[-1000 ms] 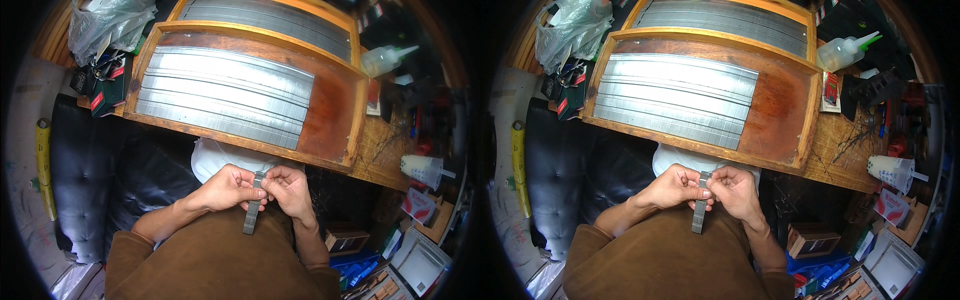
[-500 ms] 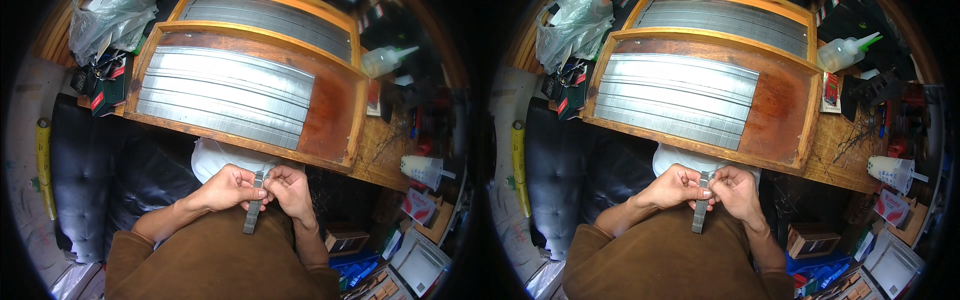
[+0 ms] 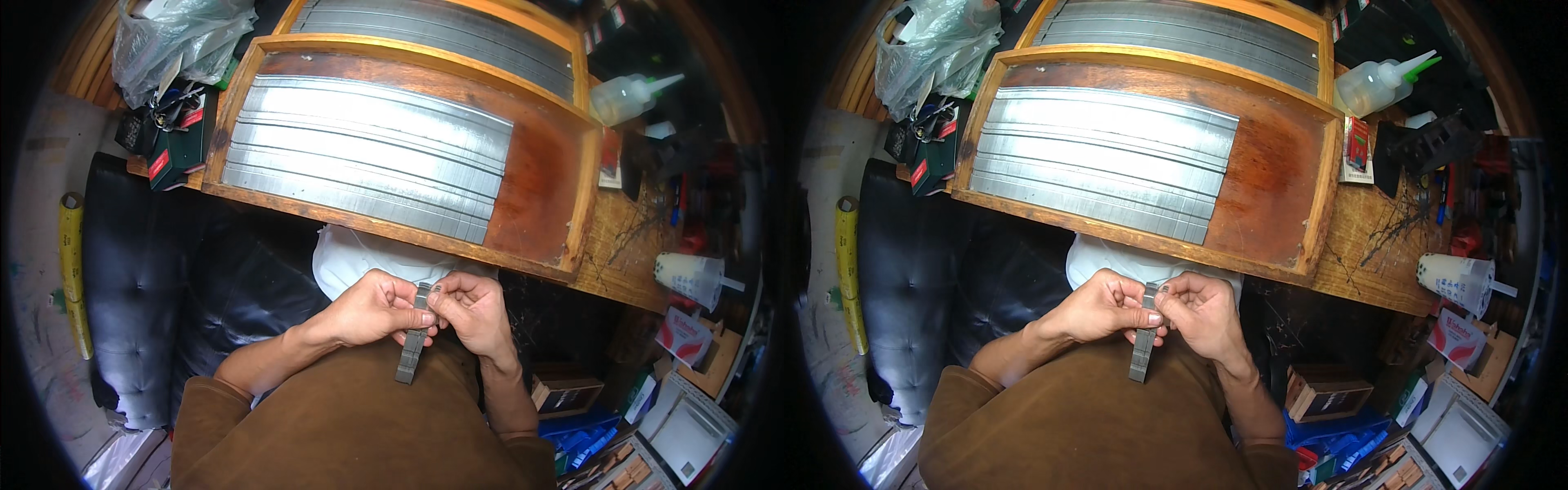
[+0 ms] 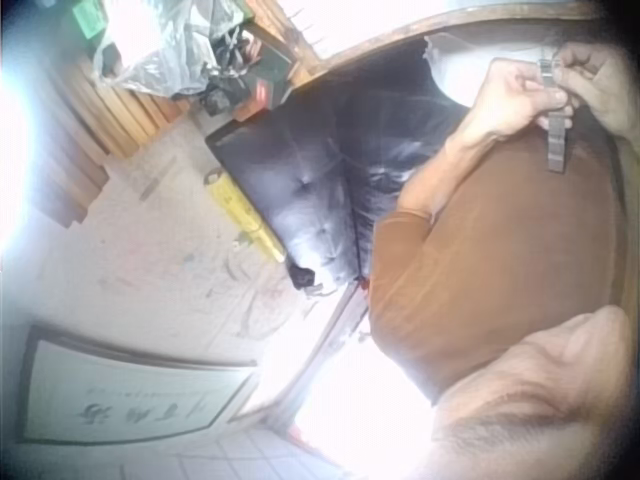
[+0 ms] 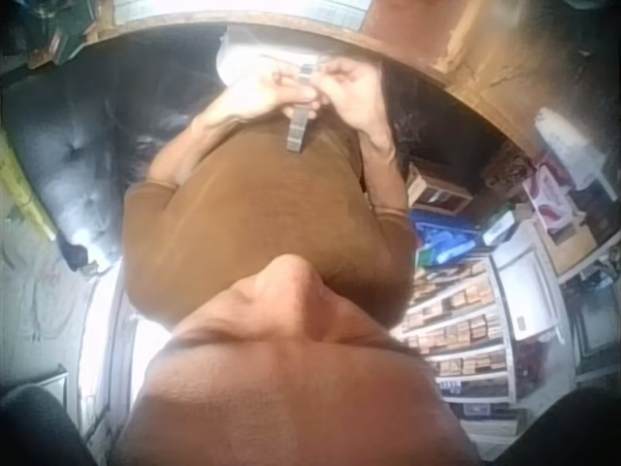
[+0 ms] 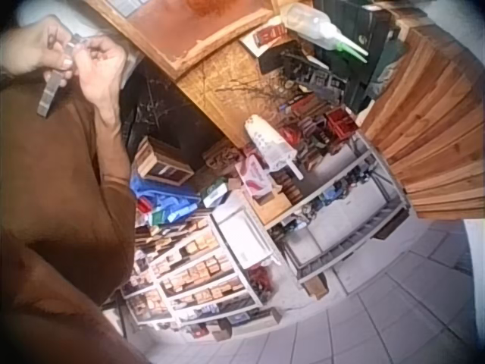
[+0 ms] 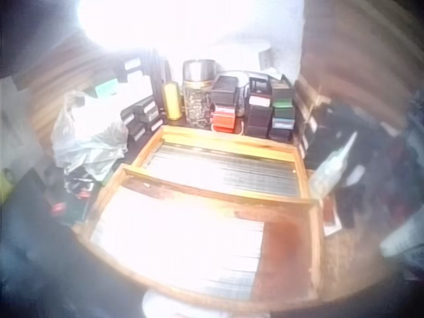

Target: The person assembles a small metal component by hand, repeatedly picking up, aligning, and joining small metal pieces. The person wipes the component with a white cloth and continues to manipulate the parts to fit them together.

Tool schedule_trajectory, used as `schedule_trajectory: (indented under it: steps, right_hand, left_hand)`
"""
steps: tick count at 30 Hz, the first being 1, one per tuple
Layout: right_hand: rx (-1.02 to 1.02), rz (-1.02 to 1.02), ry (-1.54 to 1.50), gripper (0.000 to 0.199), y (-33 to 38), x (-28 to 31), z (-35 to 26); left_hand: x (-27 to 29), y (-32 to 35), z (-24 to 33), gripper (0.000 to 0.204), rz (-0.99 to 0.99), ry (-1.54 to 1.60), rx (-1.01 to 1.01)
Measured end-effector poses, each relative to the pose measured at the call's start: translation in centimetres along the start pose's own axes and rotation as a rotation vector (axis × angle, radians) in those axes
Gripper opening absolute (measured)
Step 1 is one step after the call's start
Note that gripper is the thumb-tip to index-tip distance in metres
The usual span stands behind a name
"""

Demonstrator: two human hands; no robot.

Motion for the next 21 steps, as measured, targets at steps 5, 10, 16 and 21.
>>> schedule_trajectory:
  steps: [5,10,16,21]
  right_hand:
    - [0.003,0.02,0.008,0.002,0.1,-0.1,-0.3]
    - [0.01,-0.002,0.02,0.002,0.1,0.3,-0.2]
    - [0.037,0.014,0.028,0.003,0.3,0.3,-0.2]
    - [-0.001,0.068,0.02,0.004,1.1,0.6,-1.0]
  left_hand:
    - [0.0,0.0,-0.1,0.014,-0.005,0.008,0.001]
    - [-0.1,0.0,0.1,0.013,0.015,-0.001,-0.002]
    - [-0.3,-0.1,-0.1,0.013,0.015,0.01,-0.004]
    - [-0.4,-0.2,-0.1,0.013,0.015,0.002,0.003]
Point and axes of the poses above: each hand's wrist, its own y-axis away from the middle knuckle, its own x-axis out of the back of the hand, z = x × y, the point moved 1 cm from there along -y, towards the middle knuckle, and after that the axes turned 7 degrees about y, right-handed, at the moved point
